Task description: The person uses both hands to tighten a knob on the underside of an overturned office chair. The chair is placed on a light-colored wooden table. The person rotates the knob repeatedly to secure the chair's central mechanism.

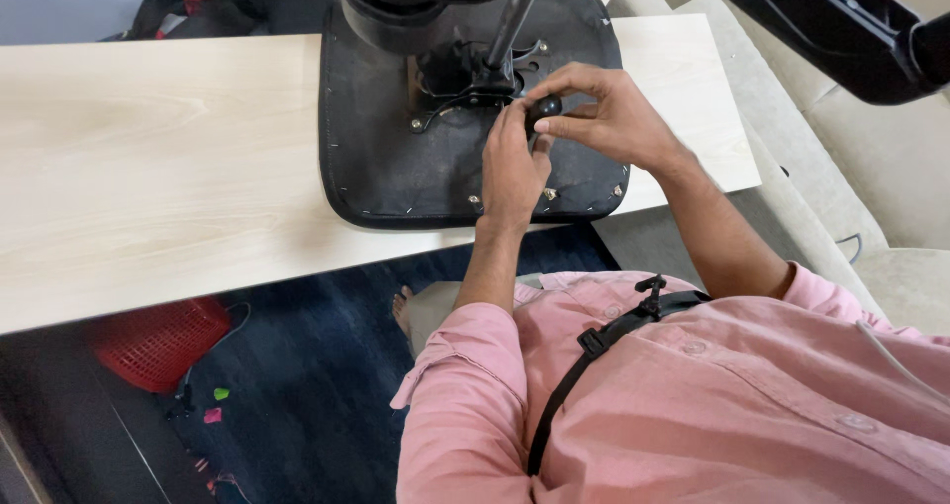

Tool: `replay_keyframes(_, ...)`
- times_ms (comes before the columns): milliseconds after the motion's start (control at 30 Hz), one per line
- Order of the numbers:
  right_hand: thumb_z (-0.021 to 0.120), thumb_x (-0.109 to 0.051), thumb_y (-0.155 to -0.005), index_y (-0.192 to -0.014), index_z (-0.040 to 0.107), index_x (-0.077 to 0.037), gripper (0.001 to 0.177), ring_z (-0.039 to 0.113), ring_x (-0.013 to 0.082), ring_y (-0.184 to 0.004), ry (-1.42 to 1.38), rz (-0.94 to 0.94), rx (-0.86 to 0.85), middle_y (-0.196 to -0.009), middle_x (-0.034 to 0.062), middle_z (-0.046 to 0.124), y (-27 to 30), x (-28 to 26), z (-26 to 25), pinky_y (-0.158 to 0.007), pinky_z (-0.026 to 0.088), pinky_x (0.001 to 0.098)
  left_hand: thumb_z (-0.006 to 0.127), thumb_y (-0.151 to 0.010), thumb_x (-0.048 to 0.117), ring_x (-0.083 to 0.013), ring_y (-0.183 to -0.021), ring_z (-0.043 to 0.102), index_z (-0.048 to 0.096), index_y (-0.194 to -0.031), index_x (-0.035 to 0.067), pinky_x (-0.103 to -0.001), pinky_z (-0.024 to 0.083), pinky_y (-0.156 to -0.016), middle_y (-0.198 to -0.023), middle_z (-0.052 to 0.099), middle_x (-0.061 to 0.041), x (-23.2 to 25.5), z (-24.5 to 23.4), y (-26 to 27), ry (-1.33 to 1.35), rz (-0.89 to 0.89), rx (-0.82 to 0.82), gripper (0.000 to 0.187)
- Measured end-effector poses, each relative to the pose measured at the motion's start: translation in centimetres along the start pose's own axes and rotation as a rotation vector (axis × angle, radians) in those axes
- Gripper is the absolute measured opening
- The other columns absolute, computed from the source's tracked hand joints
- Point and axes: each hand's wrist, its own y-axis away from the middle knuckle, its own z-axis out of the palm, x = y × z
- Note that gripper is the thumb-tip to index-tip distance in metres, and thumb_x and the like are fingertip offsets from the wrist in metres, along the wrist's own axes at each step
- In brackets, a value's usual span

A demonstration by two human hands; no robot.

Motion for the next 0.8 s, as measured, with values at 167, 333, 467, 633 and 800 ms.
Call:
replay_keyframes(167,0.077,-0.006,-0.093,-0.123,0.072,-0.006,0.031,0.066,0.0153,-0.113,-0.023,0.012,-0.011,-0.118,0.0032,0.070,-0.6,0.6,-0.9,-0.099,0.061,0.0355,0.078,-0.093,0.013,-0.0388,-0.108,0.070,0.062,-0.123,-0.001,-0.047,0.056,-0.089,-0.116,0.070,-0.020,1.0,-0.6,0.2,0.021,-0.083,-0.061,0.037)
replay_keyframes(333,0.075,-0.005,-0.093,-0.123,0.071,-0.004,0.031,0.067,0.0172,-0.116,-0.078,-0.042,-0.088,-0.120,0.0059,0.070,-0.8,1.0,-1.3,-0.105,0.057,0.0356,0.081,-0.086,0.013,-0.0377,-0.105,0.069,0.064,-0.117,-0.001,-0.046,0.056,-0.087,-0.115,0.068,-0.019,1.0,-0.8,0.5,-0.047,0.031,0.042,0.038)
replay_keyframes(467,0.072,-0.006,-0.091,-0.129,0.068,-0.006,0.038,0.066,0.0168,-0.119,-0.076,-0.033,-0.231,-0.126,0.0051,0.070,-0.9,0.5,-2.0,-0.105,0.055,0.0341,0.078,-0.092,0.012,-0.0341,-0.101,0.071,0.065,-0.120,0.001,-0.044,0.057,-0.085,-0.109,0.066,-0.015,0.8,-1.1,0.7,0.027,-0.015,-0.008,0.033)
replay_keyframes(633,0.079,-0.010,-0.089,-0.119,0.073,-0.007,0.032,0.069,0.0191,-0.113,0.115,0.002,-0.166,-0.120,0.0060,0.071,-1.8,-0.6,-1.8,-0.096,0.058,0.0351,0.079,-0.084,0.008,-0.0381,-0.107,0.066,0.058,-0.124,-0.001,-0.044,0.055,-0.089,-0.117,0.063,-0.018,0.8,-1.4,1.1,0.045,0.122,0.046,0.046)
replay_keyframes(800,0.082,-0.017,-0.084,-0.118,0.075,-0.011,0.036,0.067,0.0219,-0.113,0.161,0.041,-0.216,-0.121,0.0061,0.070,-2.0,-1.1,-1.4,-0.091,0.058,0.0391,0.075,-0.093,0.011,-0.0377,-0.107,0.069,0.063,-0.122,0.001,-0.044,0.056,-0.088,-0.117,0.069,-0.018,0.6,-1.1,0.9,-0.030,-0.114,-0.017,0.033)
